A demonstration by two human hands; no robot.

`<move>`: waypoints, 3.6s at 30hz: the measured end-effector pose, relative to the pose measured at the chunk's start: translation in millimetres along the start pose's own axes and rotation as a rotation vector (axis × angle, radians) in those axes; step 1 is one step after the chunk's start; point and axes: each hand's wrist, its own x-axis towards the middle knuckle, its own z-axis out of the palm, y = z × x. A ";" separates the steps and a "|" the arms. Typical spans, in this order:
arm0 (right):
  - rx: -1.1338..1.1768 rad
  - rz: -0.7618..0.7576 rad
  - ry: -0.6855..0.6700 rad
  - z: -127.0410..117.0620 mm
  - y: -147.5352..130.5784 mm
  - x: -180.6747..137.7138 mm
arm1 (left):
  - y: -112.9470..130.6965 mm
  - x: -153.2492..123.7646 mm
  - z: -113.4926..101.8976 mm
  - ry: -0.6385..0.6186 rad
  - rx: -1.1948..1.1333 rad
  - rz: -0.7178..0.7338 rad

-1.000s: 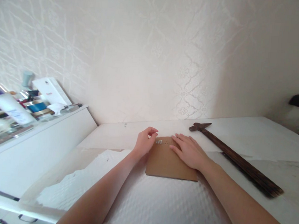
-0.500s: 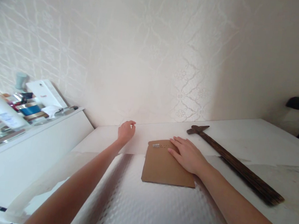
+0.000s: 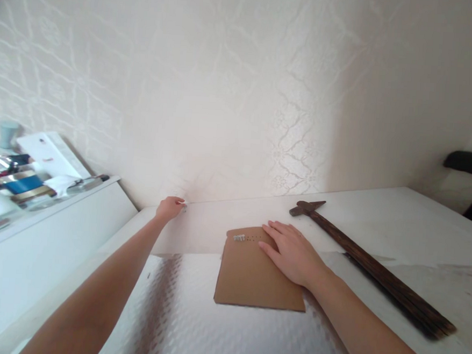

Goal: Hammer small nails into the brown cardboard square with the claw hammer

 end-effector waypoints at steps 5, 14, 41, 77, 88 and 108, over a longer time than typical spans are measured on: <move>0.000 0.003 0.004 -1.8 -2.4 -1.0 | 0.1 4.3 3.0 -0.030 -0.002 0.005; 0.016 -0.007 0.030 -1.8 -1.7 -1.5 | -2.1 9.3 3.9 -0.049 -0.006 0.011; 0.025 -0.030 0.047 -3.3 -3.8 1.6 | 68.1 -60.7 -23.8 -0.036 -0.419 0.345; 0.033 -0.075 0.057 -0.8 6.0 4.9 | 111.1 -169.1 28.3 -0.243 -0.707 0.587; 0.039 -0.068 0.078 -1.5 4.2 3.9 | 110.1 -172.7 28.4 -0.226 -0.658 0.602; -0.434 0.420 0.370 -35.0 33.0 -13.0 | 110.1 -171.4 31.0 -0.218 -0.606 0.636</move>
